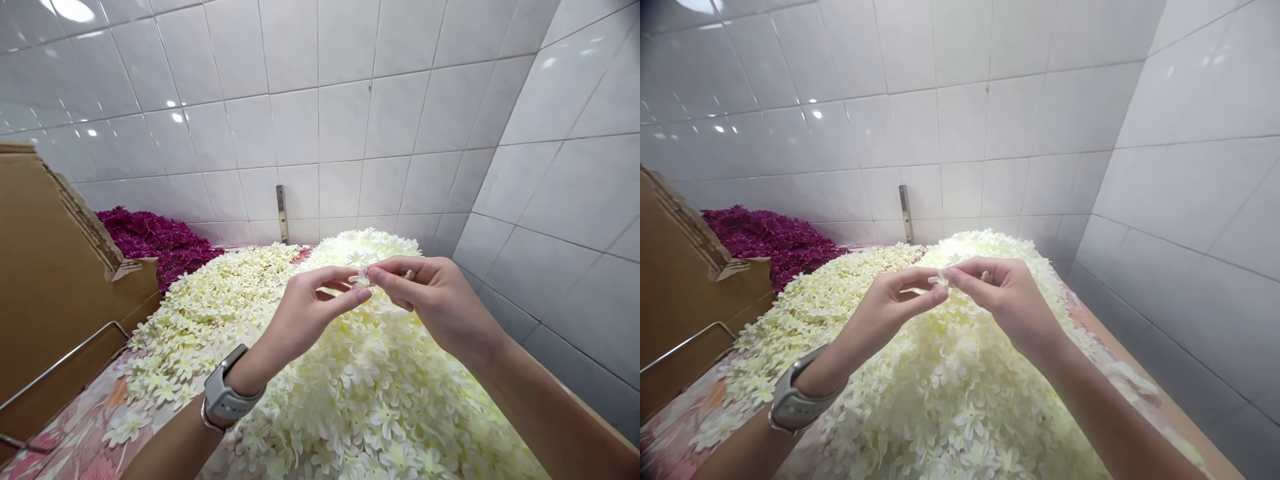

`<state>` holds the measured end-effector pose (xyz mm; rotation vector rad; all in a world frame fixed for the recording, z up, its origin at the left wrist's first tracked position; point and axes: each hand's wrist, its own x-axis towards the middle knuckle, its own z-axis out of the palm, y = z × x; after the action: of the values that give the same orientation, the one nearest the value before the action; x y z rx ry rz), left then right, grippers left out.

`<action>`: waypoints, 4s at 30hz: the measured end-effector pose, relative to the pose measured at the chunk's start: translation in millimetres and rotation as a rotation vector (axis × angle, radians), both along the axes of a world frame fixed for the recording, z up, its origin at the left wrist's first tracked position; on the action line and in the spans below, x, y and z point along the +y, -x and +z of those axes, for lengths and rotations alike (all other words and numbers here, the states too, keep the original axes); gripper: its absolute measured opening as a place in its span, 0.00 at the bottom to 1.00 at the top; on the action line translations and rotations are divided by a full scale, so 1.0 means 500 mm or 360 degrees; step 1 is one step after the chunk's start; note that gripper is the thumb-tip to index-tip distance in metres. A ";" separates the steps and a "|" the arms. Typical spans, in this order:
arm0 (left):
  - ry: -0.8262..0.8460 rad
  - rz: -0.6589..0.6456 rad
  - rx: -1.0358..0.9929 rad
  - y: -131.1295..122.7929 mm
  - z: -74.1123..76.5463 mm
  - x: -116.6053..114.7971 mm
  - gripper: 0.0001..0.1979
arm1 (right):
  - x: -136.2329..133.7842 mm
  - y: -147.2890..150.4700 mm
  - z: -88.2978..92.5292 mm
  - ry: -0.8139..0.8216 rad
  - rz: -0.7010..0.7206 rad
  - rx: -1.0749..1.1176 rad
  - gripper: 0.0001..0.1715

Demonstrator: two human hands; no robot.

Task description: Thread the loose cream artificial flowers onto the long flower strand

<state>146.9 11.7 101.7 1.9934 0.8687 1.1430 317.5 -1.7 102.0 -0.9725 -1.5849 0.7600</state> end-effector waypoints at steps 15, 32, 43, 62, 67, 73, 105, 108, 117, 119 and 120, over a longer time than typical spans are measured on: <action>0.0439 -0.0107 -0.0369 0.004 0.007 0.005 0.07 | -0.005 -0.003 0.010 0.0083 0.0011 -0.0056 0.13; 0.0623 -0.0107 -0.0329 0.006 0.010 -0.001 0.13 | -0.003 -0.015 0.007 0.0279 0.0273 -0.0097 0.15; -0.0063 0.0233 0.0043 0.022 0.015 0.018 0.09 | 0.006 -0.017 0.003 -0.0052 -0.0561 -0.0354 0.18; 0.0354 -0.0270 -0.0049 0.018 0.022 -0.006 0.11 | -0.012 0.007 -0.014 -0.0781 -0.0132 -0.0413 0.04; 0.0501 -0.0206 -0.0287 0.016 0.019 0.003 0.07 | -0.011 0.009 -0.008 -0.0591 0.0062 -0.0348 0.11; 0.0336 -0.0072 -0.0268 0.014 0.018 0.004 0.04 | -0.007 0.005 -0.002 -0.0186 0.0108 -0.0175 0.09; 0.0602 -0.0254 -0.0425 0.020 0.017 0.003 0.04 | -0.021 0.016 -0.004 -0.0433 0.0015 -0.0246 0.06; 0.0610 -0.0302 -0.0406 0.019 0.017 0.006 0.04 | -0.016 0.010 -0.002 -0.0309 0.0004 -0.0180 0.08; 0.0257 0.0029 -0.0276 0.020 0.015 0.008 0.05 | -0.001 -0.002 0.000 0.0116 0.0136 0.0008 0.10; 0.0101 0.0107 -0.0288 0.018 0.017 0.004 0.07 | 0.001 -0.002 -0.002 0.0130 0.0096 0.0120 0.11; 0.0039 0.0104 -0.0280 0.017 0.018 0.001 0.07 | 0.002 -0.002 -0.003 0.0151 0.0091 0.0162 0.12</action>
<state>138.3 12.3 110.7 1.8249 0.8574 1.3165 318.7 -1.0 100.3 -0.9449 -1.5050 0.9173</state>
